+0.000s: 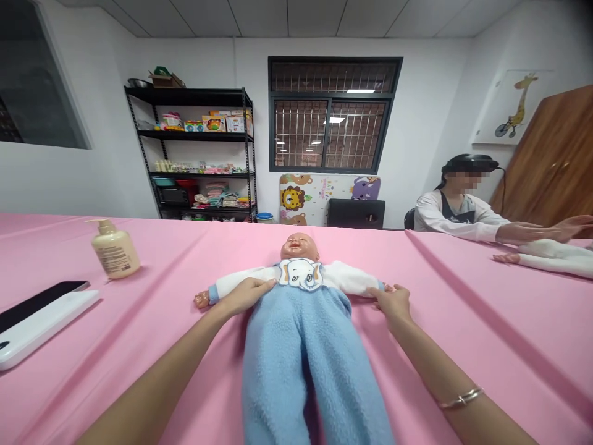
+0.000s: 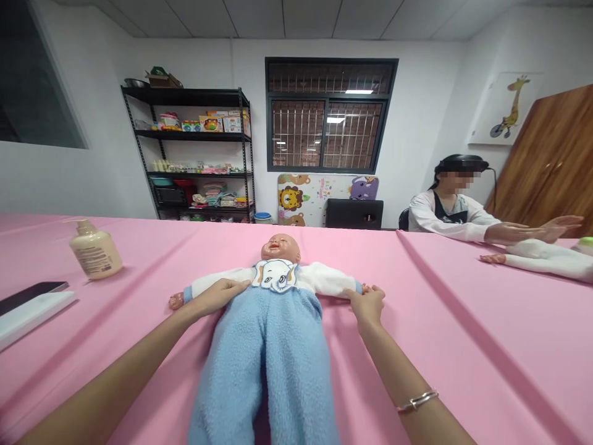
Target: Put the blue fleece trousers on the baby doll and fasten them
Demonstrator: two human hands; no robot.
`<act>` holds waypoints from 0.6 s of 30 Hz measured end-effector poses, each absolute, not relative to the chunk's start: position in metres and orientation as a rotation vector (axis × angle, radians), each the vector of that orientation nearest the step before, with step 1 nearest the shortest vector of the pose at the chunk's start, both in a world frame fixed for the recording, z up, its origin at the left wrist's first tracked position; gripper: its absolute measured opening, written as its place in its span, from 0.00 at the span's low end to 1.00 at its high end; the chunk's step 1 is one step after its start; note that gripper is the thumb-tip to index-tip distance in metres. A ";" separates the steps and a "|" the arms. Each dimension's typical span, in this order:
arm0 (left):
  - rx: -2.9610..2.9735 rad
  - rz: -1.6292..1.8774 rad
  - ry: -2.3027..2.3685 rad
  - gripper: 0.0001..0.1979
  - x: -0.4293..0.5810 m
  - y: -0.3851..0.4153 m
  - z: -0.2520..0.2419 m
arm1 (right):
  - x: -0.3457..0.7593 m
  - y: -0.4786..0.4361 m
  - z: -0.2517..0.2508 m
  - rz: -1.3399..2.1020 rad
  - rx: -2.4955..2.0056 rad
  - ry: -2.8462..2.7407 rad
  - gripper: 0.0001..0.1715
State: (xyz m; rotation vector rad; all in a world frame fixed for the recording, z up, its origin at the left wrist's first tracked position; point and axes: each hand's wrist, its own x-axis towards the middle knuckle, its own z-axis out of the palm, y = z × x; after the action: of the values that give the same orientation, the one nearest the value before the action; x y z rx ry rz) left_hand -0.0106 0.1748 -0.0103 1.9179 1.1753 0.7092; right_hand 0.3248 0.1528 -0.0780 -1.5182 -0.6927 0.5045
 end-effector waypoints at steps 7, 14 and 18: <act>1.972 0.589 1.168 0.12 -0.027 0.181 -0.010 | 0.297 0.130 -0.047 0.333 -1.761 -1.137 0.13; 2.057 0.391 1.131 0.10 -0.030 0.175 -0.001 | 0.272 0.113 -0.019 0.372 -1.686 -1.550 0.22; 2.159 0.294 1.063 0.11 -0.032 0.170 0.005 | 0.265 0.107 -0.017 0.900 -1.428 -1.727 0.20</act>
State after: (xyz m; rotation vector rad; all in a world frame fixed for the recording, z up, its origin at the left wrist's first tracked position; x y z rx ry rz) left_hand -0.0318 0.1703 0.0046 2.1593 1.0631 0.2942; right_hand 0.2654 0.1073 -0.0168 -1.4276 -1.7269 0.8998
